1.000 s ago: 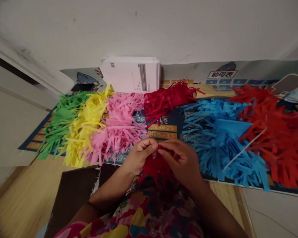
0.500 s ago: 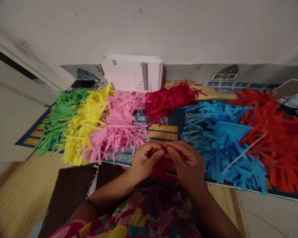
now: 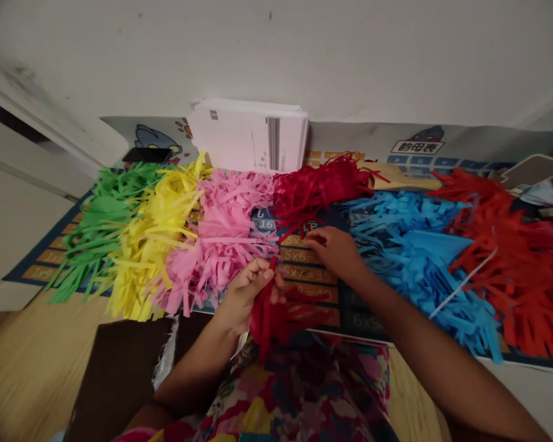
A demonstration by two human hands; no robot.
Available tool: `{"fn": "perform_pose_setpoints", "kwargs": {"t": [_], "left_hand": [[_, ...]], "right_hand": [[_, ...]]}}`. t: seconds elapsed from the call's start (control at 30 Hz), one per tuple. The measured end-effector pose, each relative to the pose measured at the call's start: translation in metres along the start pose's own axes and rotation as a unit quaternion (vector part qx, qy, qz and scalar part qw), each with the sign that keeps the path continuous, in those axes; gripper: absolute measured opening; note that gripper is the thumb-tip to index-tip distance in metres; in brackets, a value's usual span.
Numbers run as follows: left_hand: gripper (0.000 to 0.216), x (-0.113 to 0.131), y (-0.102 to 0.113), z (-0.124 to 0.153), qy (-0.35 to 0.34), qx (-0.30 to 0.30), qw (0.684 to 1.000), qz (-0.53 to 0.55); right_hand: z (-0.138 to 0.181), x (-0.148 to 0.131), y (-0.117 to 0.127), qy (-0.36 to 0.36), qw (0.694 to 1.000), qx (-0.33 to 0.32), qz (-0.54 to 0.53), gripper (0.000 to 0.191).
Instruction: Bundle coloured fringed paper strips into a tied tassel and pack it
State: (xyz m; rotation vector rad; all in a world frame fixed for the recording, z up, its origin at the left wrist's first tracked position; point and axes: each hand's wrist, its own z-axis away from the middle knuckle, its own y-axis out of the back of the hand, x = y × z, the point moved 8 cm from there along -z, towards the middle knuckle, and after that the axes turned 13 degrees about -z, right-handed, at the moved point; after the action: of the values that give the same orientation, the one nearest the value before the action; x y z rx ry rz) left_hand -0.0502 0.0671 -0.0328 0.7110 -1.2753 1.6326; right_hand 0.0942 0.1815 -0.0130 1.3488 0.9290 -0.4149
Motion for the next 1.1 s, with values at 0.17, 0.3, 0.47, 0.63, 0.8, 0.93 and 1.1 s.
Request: {"fn": "perform_pose_setpoints", "kwargs": {"t": [0.17,0.3,0.47,0.63,0.8,0.93,1.1], "left_hand": [[0.046,0.001,0.009,-0.008,-0.013,0.013,0.998,-0.052],[0.042,0.005,0.016,-0.007,-0.061,0.053,0.983,-0.162],[0.018,0.035,-0.003,0.004,-0.247,0.072,0.893,-0.369],[0.007,0.036,-0.028,0.007,-0.285,0.057,0.865,-0.408],[0.008,0.037,-0.048,0.009,-0.307,0.035,0.830,-0.465],[0.007,0.039,-0.060,0.011,-0.322,0.006,0.807,-0.495],[0.013,0.039,-0.073,0.014,-0.340,-0.024,0.762,-0.551]], "right_hand": [[-0.035,0.009,-0.024,0.014,0.997,-0.042,0.068,0.005],[-0.016,0.001,-0.010,0.019,0.995,-0.052,0.089,0.010],[0.051,-0.034,0.015,0.088,0.992,-0.042,-0.079,0.013],[0.099,-0.020,0.021,0.013,0.952,0.112,-0.285,0.017],[0.113,0.005,0.020,-0.047,0.927,0.164,-0.333,0.026],[0.118,0.003,0.031,-0.019,0.935,0.167,-0.311,0.022],[0.121,-0.016,0.043,0.084,0.969,0.153,-0.173,0.010]]}}
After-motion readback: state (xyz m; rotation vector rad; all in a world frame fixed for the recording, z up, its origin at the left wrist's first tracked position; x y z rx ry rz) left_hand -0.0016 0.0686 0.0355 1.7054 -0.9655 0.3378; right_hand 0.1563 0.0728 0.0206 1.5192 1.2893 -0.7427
